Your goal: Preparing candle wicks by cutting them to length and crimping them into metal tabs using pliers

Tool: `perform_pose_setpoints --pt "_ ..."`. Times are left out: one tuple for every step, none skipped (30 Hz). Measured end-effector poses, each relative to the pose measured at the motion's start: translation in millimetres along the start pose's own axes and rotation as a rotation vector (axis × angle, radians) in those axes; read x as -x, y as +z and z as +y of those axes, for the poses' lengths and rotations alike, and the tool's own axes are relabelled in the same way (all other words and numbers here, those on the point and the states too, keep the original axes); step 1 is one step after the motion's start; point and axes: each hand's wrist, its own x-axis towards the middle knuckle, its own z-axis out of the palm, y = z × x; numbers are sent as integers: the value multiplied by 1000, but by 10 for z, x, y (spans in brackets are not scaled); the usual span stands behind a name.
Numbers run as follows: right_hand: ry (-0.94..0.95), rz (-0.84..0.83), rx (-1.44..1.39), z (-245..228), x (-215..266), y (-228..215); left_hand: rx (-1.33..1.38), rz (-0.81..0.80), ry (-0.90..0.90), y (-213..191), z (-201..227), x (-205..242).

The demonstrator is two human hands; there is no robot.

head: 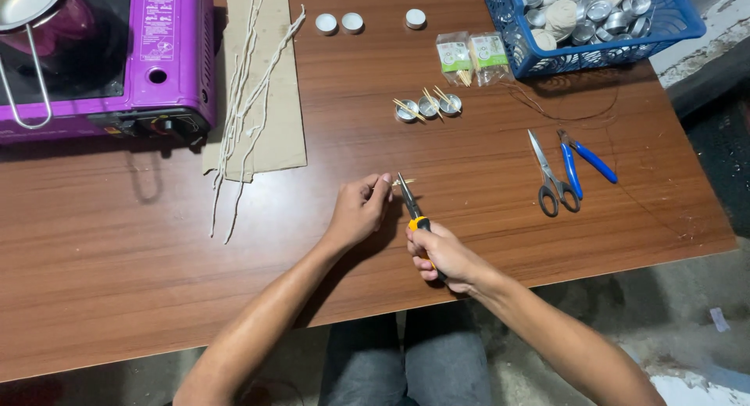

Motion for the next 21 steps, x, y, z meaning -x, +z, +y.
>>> perform_pose_setpoints --pt "-1 0 -1 -7 5 2 -1 0 1 -3 75 33" --pt "-2 -6 -7 -21 8 0 12 -1 -12 -3 154 57" --pt "-2 -12 -12 -37 12 -2 25 -1 -25 -2 234 82" --pt "-5 -10 -14 -59 31 10 24 -4 -23 -8 237 85" --pt "-5 -12 -17 -83 50 20 25 -13 -21 -13 241 88" --pt "-7 -10 -21 -112 72 19 27 -26 -16 -5 248 79" --pt "-12 -5 -23 -109 78 25 28 -32 -12 -16 183 77" --pt "-17 -9 -23 -114 83 25 -23 -25 9 -22 122 61" --pt "-22 -14 -24 -120 88 25 -73 -19 31 -27 62 44" --pt "-28 -7 -26 -86 69 6 -71 -26 36 -29 56 37" --pt "-22 -1 -31 -51 50 -12 -133 -8 68 -32 49 30" --pt "-15 1 -34 -13 27 -21 -195 14 99 -47 41 34" --pt "-19 4 -36 -47 44 -34 -195 10 103 -33 30 30" --pt "-14 -33 3 -83 56 -40 -200 37 98 -30 19 27" --pt "-8 -71 43 -118 67 -46 -205 65 93 -28 9 23" --pt "-10 -71 43 -136 78 -67 -205 64 95 -40 21 28" --pt "-6 -84 61 -154 85 -88 -192 86 95 -54 30 31" --pt "0 -97 78 -159 98 -113 -177 106 92 -60 31 45" --pt "0 -95 77 -171 113 -133 -177 105 92 -68 30 39" --pt "-1 -84 79 -190 126 -154 -154 114 100 -77 32 25" --pt "-2 -72 81 -209 140 -172 -132 123 107 -89 36 12"
